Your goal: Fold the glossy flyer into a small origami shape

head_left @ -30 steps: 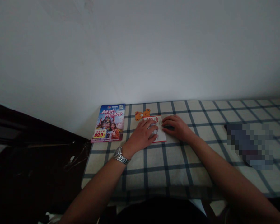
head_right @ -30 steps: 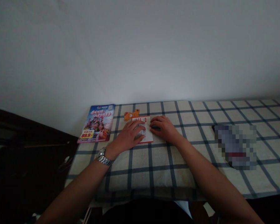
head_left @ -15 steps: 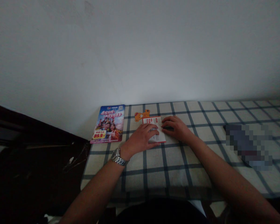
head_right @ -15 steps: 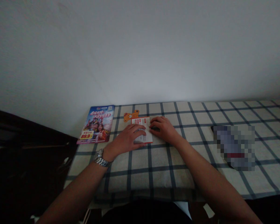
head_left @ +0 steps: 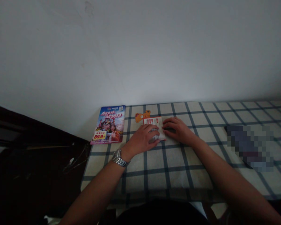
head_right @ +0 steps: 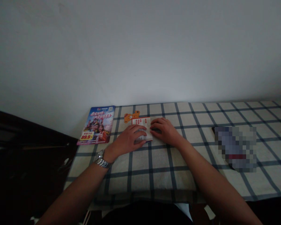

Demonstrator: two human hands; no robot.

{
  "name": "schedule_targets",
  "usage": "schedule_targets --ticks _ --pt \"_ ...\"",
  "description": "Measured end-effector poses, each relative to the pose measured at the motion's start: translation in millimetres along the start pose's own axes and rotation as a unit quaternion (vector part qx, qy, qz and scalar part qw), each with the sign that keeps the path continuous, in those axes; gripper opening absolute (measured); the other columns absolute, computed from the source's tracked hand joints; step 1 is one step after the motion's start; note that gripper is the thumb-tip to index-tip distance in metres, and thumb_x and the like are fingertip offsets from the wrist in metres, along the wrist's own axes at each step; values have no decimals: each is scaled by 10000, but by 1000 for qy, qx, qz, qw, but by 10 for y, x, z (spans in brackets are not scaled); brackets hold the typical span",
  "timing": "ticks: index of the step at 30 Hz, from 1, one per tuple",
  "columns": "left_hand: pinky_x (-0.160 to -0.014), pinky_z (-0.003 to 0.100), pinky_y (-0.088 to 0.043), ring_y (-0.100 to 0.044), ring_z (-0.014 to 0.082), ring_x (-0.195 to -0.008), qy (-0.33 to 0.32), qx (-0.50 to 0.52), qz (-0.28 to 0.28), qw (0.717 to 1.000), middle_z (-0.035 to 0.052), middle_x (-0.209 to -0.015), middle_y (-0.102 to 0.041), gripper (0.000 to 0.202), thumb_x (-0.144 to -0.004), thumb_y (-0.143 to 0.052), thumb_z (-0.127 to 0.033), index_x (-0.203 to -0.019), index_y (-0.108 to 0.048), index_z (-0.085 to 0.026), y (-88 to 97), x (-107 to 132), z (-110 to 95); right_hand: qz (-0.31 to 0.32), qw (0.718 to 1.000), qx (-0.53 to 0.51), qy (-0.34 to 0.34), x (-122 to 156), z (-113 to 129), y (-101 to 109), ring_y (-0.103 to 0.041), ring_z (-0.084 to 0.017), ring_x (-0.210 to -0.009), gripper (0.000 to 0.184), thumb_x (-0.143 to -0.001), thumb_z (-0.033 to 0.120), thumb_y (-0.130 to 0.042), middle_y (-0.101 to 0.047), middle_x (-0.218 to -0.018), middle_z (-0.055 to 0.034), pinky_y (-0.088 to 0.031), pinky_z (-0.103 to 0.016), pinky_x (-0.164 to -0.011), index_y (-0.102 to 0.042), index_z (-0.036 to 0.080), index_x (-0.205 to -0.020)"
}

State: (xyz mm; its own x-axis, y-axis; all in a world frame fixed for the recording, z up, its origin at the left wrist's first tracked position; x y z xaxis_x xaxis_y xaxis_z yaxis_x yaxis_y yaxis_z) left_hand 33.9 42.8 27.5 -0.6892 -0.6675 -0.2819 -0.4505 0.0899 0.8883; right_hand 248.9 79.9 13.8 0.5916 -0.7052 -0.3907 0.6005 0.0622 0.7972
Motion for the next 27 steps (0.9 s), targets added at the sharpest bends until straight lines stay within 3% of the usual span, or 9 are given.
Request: schedule_targets --ticks 8,13,16,19,27 --pt "-1087 481 -489 -581 257 -1228 2 2 -3 1000 68 -1320 -637 200 -1058 -549 -328 -1141 -702 -228 18 -7 -2 38 999 -17 17 1 125 109 -662 -273 -1094 145 -974 372 -688 -726 -1156 -89 -507 -468 -983 -757 249 -1007" --pt "-1094 491 -489 -576 260 -1240 -2 3 -3 1000 78 -1317 -639 218 -1063 -527 -296 -1155 -709 -220 29 -3 4 54 998 -22 25 25 128 115 -652 -289 -1125 218 -895 434 -787 -715 -1193 -95 -497 -482 -1001 -759 254 -1014" --pt "-1098 493 -486 -575 255 -1248 1 10 -3 1000 80 -1316 -636 226 -1066 -519 -291 -1171 -709 -229 26 0 11 62 998 -11 31 37 87 71 -643 -303 -1158 231 -822 369 -858 -708 -1213 -81 -498 -488 -1004 -772 277 -1016" --pt "-1098 491 -485 -577 257 -1251 4 14 -3 1000 79 -1319 -633 231 -1073 -512 -313 -1165 -708 -232 31 1 8 58 998 0 29 40 39 30 -656 -287 -1134 124 -867 265 -803 -716 -1203 -66 -505 -480 -993 -789 292 -987" --pt "-1123 493 -475 -577 278 -1276 -1 20 11 1000 81 -1371 -622 272 -990 -678 -425 -1186 -704 -239 50 18 9 64 997 -7 32 41 4 8 -656 -280 -1126 57 -937 265 -730 -713 -1216 -71 -512 -483 -990 -783 276 -956"
Point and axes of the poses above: each hand's wrist, its own x-axis away from the middle knuckle, its own y-axis out of the back of the hand, z = x × y, the point moved 4 cm from there along -x, towards the middle knuckle
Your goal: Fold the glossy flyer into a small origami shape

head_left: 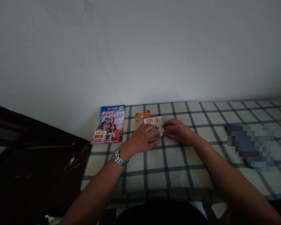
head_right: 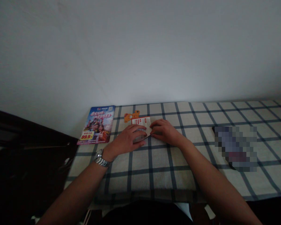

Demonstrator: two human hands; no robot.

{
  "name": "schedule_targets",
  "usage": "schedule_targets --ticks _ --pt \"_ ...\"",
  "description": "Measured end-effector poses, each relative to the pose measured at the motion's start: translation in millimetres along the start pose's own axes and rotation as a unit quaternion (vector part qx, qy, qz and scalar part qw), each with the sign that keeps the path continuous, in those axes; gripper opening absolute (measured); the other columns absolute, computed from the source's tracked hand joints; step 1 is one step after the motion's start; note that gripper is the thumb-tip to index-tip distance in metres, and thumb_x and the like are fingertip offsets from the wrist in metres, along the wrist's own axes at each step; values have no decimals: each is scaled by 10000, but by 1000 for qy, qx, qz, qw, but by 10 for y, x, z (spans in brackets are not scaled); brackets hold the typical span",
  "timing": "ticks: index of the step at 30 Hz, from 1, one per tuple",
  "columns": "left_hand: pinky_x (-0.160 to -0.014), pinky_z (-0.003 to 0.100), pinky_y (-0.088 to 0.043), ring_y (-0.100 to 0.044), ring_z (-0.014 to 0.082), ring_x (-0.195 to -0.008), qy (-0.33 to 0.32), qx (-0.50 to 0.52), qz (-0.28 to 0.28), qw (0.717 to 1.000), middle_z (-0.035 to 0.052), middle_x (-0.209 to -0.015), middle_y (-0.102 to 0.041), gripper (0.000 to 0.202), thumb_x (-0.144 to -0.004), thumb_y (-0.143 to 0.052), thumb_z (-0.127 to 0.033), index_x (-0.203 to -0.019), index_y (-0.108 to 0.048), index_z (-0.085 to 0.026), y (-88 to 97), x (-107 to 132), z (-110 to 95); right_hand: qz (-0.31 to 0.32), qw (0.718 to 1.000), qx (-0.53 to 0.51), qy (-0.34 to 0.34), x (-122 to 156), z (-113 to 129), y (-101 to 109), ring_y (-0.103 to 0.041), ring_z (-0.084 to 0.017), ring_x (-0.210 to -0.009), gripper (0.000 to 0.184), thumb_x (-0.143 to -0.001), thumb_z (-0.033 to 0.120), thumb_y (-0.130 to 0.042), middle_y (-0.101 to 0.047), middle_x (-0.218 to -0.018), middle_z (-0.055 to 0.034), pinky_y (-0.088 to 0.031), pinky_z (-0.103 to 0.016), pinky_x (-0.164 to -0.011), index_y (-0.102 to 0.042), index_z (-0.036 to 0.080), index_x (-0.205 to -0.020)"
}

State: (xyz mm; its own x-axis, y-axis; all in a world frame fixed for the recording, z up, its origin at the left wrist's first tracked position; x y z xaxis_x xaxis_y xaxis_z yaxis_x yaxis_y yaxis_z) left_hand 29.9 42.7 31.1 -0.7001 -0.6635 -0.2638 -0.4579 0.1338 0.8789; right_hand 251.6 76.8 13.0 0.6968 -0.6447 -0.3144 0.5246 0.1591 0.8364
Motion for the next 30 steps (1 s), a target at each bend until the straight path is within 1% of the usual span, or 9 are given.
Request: schedule_targets --ticks 4,8,11,15,18,21,24,27,30 --pt "-1125 491 -477 -580 269 -1277 -6 -3 -6 1000 74 -1371 -626 233 -988 -677 -357 -1189 -708 -243 -8 10 14 -5 1000 -3 -1 -1 5 7 -655 -283 -1125 48 -931 262 -735 -712 -1211 -75 -515 -485 -985 -775 269 -957" --pt "-1121 494 -478 -593 259 -1261 -2 -8 -8 1000 63 -1365 -638 216 -1033 -613 -365 -1177 -727 -253 -24 4 34 -4 1000 -4 0 -7 25 24 -661 -283 -1126 65 -918 257 -743 -712 -1207 -74 -520 -483 -980 -776 275 -970" --pt "-1091 473 -497 -607 248 -1232 -4 -10 -10 1000 57 -1336 -659 236 -1067 -556 -364 -1149 -742 -245 -27 -11 38 1 1000 -3 0 -8 46 39 -658 -288 -1139 95 -898 275 -765 -711 -1218 -75 -515 -485 -993 -774 278 -993" --pt "-1054 455 -518 -624 240 -1201 -8 -12 -19 1000 58 -1299 -684 260 -1084 -529 -353 -1117 -757 -235 -25 -30 42 6 1000 0 0 -6 74 45 -644 -288 -1149 75 -937 306 -736 -706 -1225 -82 -503 -489 -1005 -772 265 -988" --pt "-1046 456 -524 -636 236 -1184 -9 -11 -26 1000 58 -1279 -696 266 -1086 -526 -361 -1113 -758 -235 -27 -31 47 0 1000 4 1 -7 82 41 -640 -287 -1137 98 -971 307 -700 -706 -1218 -97 -498 -486 -1001 -763 237 -944" --pt "-1065 465 -519 -634 243 -1198 -10 -11 -27 1000 59 -1298 -687 247 -1072 -551 -374 -1146 -747 -242 -24 -17 43 -2 1000 2 -1 -8 78 38 -642 -285 -1136 113 -983 300 -686 -707 -1217 -101 -497 -477 -1003 -745 223 -926" --pt "-1080 465 -519 -625 251 -1219 -10 -4 -30 999 65 -1321 -672 232 -1046 -589 -367 -1179 -732 -242 -1 0 31 -1 1000 -9 -4 -13 71 39 -646 -278 -1133 106 -991 296 -675 -709 -1214 -99 -499 -467 -1005 -727 221 -937" --pt "-1065 461 -532 -629 253 -1210 -7 -1 -33 999 68 -1296 -678 222 -1024 -607 -322 -1192 -723 -236 31 8 32 -4 1000 -18 -5 -23 65 36 -654 -271 -1115 105 -1003 293 -654 -714 -1201 -103 -506 -457 -991 -718 219 -963" --pt "-1067 478 -529 -636 259 -1194 2 -11 -42 999 62 -1277 -688 220 -1006 -633 -301 -1198 -720 -235 57 11 58 -7 1000 -19 -4 -31 63 31 -661 -268 -1106 96 -1004 287 -651 -721 -1184 -100 -507 -452 -984 -723 225 -997"
Point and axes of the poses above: each hand's wrist, its own x-axis away from the middle knuckle, its own y-axis out of the back of the hand, z = x × y, the point moved 4 cm from there along -x, towards the middle knuckle
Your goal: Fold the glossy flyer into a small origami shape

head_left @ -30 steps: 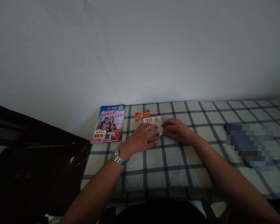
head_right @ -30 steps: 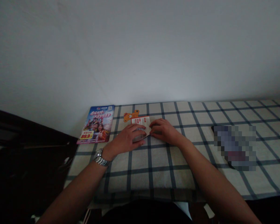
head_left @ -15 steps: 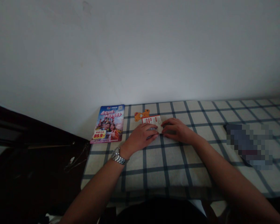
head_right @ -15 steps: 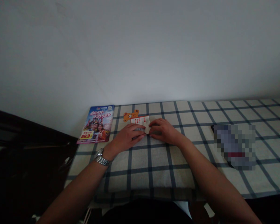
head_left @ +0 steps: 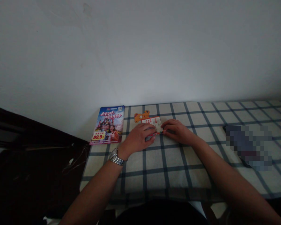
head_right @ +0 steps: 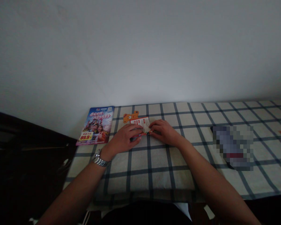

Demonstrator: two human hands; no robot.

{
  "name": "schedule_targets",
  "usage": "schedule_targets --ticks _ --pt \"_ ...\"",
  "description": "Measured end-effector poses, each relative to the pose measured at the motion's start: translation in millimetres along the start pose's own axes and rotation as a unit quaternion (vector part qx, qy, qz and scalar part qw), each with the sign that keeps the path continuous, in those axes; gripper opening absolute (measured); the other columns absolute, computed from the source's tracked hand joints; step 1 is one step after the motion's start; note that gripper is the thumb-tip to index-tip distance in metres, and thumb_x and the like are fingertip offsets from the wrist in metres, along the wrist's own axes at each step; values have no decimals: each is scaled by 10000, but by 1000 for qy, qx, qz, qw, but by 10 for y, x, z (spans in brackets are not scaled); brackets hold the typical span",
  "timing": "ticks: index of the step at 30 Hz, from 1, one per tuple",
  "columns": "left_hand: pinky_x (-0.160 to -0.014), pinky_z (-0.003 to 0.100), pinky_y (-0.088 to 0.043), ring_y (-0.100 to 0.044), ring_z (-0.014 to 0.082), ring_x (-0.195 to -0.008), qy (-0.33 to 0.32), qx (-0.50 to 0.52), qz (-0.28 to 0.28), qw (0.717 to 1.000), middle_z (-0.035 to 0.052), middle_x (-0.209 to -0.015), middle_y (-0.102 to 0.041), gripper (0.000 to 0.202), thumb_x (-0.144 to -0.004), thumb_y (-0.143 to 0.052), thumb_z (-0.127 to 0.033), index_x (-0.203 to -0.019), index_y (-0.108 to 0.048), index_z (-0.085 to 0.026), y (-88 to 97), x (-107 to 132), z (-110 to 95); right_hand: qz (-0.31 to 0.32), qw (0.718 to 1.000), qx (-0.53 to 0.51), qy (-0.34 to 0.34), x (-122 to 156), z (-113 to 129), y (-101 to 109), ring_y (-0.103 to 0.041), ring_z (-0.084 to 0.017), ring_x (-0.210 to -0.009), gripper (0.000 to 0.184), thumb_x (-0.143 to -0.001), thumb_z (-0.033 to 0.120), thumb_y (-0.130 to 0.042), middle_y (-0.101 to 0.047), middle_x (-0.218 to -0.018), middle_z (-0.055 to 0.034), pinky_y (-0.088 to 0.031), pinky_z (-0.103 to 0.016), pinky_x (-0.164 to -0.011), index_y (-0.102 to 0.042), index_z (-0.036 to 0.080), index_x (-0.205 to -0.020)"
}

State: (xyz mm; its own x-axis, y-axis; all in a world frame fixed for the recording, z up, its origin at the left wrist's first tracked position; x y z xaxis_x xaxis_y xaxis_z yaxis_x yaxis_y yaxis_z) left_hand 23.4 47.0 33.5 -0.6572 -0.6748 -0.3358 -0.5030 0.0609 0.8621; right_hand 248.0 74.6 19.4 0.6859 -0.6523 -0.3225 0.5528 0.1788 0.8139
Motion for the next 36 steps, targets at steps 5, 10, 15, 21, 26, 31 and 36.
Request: schedule_targets --ticks 5,10,15,21,26,31,36 --pt "-1051 457 -545 -658 233 -1146 15 -2 -16 1000 53 -1241 -706 188 -1034 -602 -277 -1158 -735 -233 -8 1 52 -1 1000 -5 -3 4 5 12 -662 -267 -1109 84 -963 304 -715 -721 -1181 -92 -506 -445 -988 -725 229 -1000" --pt "-1031 451 -565 -673 229 -1126 22 -4 -20 1000 59 -1213 -722 195 -1044 -588 -282 -1177 -718 -222 -30 1 68 0 1000 -2 -8 -6 16 16 -660 -274 -1111 83 -968 288 -704 -729 -1168 -98 -506 -446 -987 -730 229 -1019" --pt "-1007 446 -584 -680 235 -1131 34 -10 -23 999 68 -1219 -719 222 -1051 -579 -304 -1225 -685 -217 -42 11 75 -4 1000 -2 -6 -30 59 24 -660 -275 -1060 142 -1019 302 -612 -735 -1087 -112 -506 -432 -945 -719 212 -1047" --pt "-996 415 -601 -682 224 -1145 74 3 -40 997 65 -1323 -665 270 -1041 -587 -270 -1306 -626 -237 -30 11 71 -5 998 4 -62 -24 54 6 -621 -222 -828 203 -1046 343 -556 -684 -865 -70 -479 -344 -775 -655 202 -940" --pt "-1027 402 -585 -665 219 -1158 113 32 -71 991 55 -1280 -649 263 -1031 -615 -258 -1293 -613 -245 -35 -19 93 -18 991 -10 -133 -23 24 -34 -626 -196 -762 144 -1027 314 -568 -685 -836 -38 -449 -302 -711 -637 215 -946" --pt "-1069 415 -556 -644 227 -1192 119 22 -84 989 60 -1293 -639 288 -1021 -633 -243 -1308 -611 -248 -86 -33 147 -33 985 -11 -171 -44 12 -78 -675 -210 -810 136 -1005 329 -624 -743 -922 -50 -474 -309 -746 -668 215 -1064" --pt "-1070 488 -532 -627 266 -1187 112 -25 -75 991 77 -1275 -656 273 -1017 -648 -284 -1285 -651 -229 -118 -34 199 -54 985 -3 -164 -48 10 -100 -686 -213 -814 134 -1000 327 -635 -765 -949 -59 -497 -319 -753 -689 219 -1059"
Point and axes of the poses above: each hand's wrist, its own x-axis away from the middle knuckle, its own y-axis out of the back of the hand, z = x × y, the point moved 4 cm from there along -x, towards the middle knuckle
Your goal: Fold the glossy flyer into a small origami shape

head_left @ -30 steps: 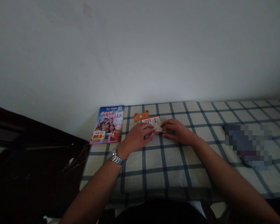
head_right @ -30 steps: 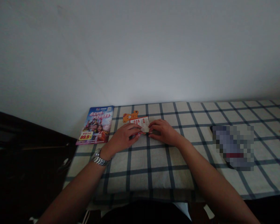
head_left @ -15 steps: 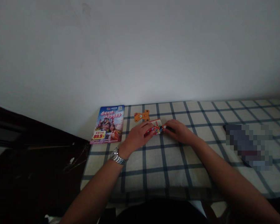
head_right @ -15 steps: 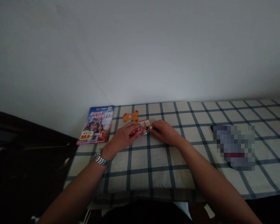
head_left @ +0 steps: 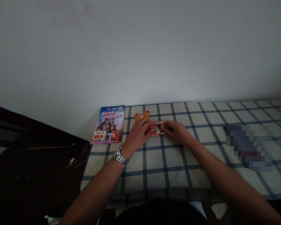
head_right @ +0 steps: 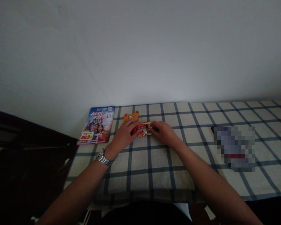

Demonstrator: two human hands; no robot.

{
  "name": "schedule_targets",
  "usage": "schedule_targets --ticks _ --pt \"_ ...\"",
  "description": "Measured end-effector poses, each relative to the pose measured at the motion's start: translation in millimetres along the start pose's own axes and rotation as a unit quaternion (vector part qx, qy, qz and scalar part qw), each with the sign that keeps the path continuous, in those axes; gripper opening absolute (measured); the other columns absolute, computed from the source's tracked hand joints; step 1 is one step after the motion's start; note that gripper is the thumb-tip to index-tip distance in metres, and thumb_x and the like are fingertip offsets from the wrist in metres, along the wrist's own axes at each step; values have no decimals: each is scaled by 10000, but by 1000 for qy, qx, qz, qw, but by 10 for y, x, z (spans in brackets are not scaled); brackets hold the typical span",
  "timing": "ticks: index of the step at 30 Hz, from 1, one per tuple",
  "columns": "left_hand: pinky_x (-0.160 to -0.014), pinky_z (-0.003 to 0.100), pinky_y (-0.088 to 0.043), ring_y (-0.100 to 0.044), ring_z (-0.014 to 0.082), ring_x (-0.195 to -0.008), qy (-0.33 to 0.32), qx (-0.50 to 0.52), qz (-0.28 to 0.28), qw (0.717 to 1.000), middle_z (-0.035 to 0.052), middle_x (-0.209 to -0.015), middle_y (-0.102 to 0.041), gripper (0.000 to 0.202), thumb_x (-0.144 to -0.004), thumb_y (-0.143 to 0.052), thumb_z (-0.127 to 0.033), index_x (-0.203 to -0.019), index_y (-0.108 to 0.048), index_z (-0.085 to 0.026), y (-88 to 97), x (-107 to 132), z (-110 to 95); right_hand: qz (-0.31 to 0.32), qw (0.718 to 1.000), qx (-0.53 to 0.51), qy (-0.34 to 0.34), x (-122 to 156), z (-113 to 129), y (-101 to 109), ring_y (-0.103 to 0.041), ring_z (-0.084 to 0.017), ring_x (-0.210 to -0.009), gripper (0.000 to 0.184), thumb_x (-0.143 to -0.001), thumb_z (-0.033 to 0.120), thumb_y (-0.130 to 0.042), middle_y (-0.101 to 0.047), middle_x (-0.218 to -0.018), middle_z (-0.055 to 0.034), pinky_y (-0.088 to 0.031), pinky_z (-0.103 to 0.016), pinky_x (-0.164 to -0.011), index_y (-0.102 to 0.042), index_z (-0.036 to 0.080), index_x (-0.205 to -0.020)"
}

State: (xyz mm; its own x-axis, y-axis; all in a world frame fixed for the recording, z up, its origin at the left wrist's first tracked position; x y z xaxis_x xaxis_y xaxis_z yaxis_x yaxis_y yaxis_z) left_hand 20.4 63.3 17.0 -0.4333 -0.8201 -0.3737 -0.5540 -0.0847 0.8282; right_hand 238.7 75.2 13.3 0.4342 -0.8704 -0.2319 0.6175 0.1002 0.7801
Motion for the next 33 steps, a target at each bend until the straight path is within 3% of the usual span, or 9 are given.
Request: schedule_targets --ticks 9,16,33 --pt "-1055 483 -531 -621 262 -1172 4 -15 4 1000 73 -1254 -650 260 -1014 -650 -282 -1267 -680 -229 -26 -28 -2 -3 999 41 10 -4 14 -9 -693 -220 -807 158 -1024 324 -597 -766 -917 -60 -495 -317 -737 -703 224 -1086" --pt "-1068 479 -523 -600 265 -1195 8 -25 -3 1000 68 -1262 -640 285 -1015 -654 -295 -1289 -680 -224 -64 -15 23 -13 1000 14 1 -2 -2 -34 -708 -224 -848 157 -1021 316 -603 -779 -985 -70 -510 -327 -774 -704 221 -1094" --pt "-1043 476 -535 -613 267 -1168 18 -22 -3 1000 74 -1234 -630 288 -1007 -657 -287 -1291 -666 -242 -56 -15 -13 -17 1000 22 -6 9 -37 -67 -681 -219 -796 153 -1005 310 -612 -760 -897 -54 -499 -322 -727 -699 234 -1106"
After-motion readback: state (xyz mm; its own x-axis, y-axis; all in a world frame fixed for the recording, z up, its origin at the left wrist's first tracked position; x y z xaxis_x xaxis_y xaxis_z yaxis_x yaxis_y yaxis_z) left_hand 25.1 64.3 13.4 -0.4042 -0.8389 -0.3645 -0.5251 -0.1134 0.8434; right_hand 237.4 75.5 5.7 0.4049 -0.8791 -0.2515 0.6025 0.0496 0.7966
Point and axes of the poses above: each hand's wrist, its own x-axis away from the middle knuckle, its own y-axis out of the back of the hand, z = x × y, the point moved 4 cm from there along -x, towards the middle knuckle
